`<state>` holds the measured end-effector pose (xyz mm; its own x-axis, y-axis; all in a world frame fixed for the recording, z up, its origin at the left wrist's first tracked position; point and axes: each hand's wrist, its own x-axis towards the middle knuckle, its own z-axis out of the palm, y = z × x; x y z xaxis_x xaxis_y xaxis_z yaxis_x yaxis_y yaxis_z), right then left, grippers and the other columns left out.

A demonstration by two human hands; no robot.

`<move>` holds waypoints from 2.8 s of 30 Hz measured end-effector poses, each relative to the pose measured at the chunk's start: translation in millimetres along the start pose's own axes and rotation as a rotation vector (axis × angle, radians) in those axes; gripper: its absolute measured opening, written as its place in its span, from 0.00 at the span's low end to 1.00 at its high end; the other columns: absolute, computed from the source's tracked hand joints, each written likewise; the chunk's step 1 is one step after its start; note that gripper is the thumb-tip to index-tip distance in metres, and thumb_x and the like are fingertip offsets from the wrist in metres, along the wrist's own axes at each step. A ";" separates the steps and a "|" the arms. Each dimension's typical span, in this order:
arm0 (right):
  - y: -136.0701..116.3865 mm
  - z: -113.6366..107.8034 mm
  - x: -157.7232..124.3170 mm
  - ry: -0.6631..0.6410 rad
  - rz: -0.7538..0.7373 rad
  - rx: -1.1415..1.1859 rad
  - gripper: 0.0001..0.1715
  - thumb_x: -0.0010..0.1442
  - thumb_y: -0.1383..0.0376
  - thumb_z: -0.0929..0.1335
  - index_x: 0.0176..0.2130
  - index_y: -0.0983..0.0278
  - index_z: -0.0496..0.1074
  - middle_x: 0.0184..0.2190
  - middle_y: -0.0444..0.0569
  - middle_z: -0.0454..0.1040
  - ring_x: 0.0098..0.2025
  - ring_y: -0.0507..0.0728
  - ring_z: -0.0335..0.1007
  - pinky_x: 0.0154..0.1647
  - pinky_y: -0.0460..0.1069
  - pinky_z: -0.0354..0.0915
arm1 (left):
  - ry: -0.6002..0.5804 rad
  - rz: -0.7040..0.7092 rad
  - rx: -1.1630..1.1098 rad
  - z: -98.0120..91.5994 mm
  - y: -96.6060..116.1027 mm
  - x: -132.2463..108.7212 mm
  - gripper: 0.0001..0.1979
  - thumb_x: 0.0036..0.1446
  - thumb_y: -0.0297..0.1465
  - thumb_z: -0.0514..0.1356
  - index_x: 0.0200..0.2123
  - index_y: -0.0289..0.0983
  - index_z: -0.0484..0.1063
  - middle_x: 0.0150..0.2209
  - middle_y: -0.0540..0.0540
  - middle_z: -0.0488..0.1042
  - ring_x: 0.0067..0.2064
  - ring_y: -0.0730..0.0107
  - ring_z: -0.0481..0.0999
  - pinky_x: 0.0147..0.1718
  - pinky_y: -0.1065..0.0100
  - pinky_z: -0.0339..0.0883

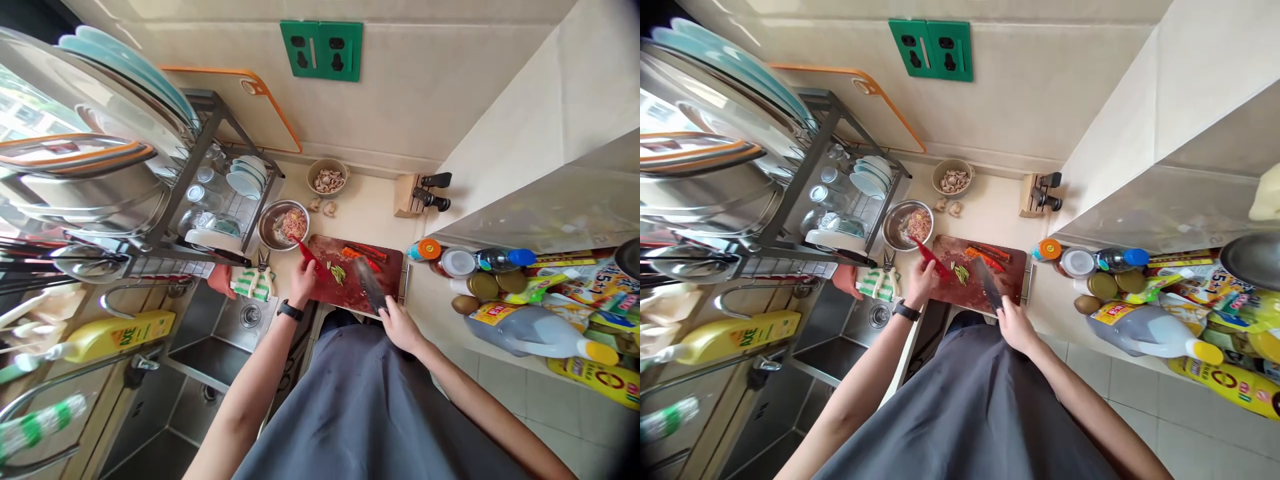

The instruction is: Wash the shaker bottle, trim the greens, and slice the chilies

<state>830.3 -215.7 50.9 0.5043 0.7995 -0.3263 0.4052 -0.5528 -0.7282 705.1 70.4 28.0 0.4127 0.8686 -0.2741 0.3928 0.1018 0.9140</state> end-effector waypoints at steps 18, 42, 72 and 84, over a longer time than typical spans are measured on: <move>-9.6 14.0 76.0 -0.267 -0.037 -0.279 0.14 0.72 0.67 0.59 0.55 0.67 0.63 0.45 0.57 0.79 0.46 0.59 0.76 0.42 0.48 0.61 | 0.198 -0.638 -0.443 8.3 -65.0 -44.8 0.13 0.56 0.28 0.70 0.28 0.36 0.66 0.26 0.50 0.75 0.27 0.75 0.77 0.37 0.70 0.75; -50.4 34.0 45.3 -0.385 0.052 -0.606 0.24 0.72 0.69 0.52 0.61 0.65 0.61 0.56 0.61 0.71 0.44 0.62 0.78 0.44 0.53 0.69 | -0.588 0.854 0.764 -17.7 -102.8 -31.7 0.17 0.70 0.28 0.53 0.57 0.40 0.75 0.53 0.39 0.79 0.51 0.58 0.76 0.49 0.56 0.68; -76.9 51.3 84.6 -0.562 0.020 -0.683 0.22 0.72 0.71 0.51 0.60 0.66 0.60 0.55 0.64 0.70 0.44 0.61 0.79 0.41 0.51 0.69 | -0.610 0.582 0.395 -10.0 -122.2 -31.0 0.15 0.71 0.34 0.52 0.49 0.41 0.78 0.48 0.38 0.79 0.49 0.58 0.77 0.52 0.55 0.72; -85.6 24.8 87.5 -0.655 -0.145 -0.760 0.21 0.73 0.71 0.51 0.57 0.63 0.62 0.50 0.59 0.73 0.40 0.60 0.79 0.37 0.50 0.68 | -0.675 0.437 0.338 -16.3 -129.6 -30.2 0.18 0.69 0.44 0.53 0.37 0.42 0.80 0.36 0.39 0.79 0.41 0.58 0.78 0.48 0.56 0.73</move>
<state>820.8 -92.6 69.7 -0.0128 0.7162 -0.6978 0.9223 -0.2612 -0.2850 628.3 38.9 -77.3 0.9402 0.3122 -0.1363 0.2641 -0.4154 0.8705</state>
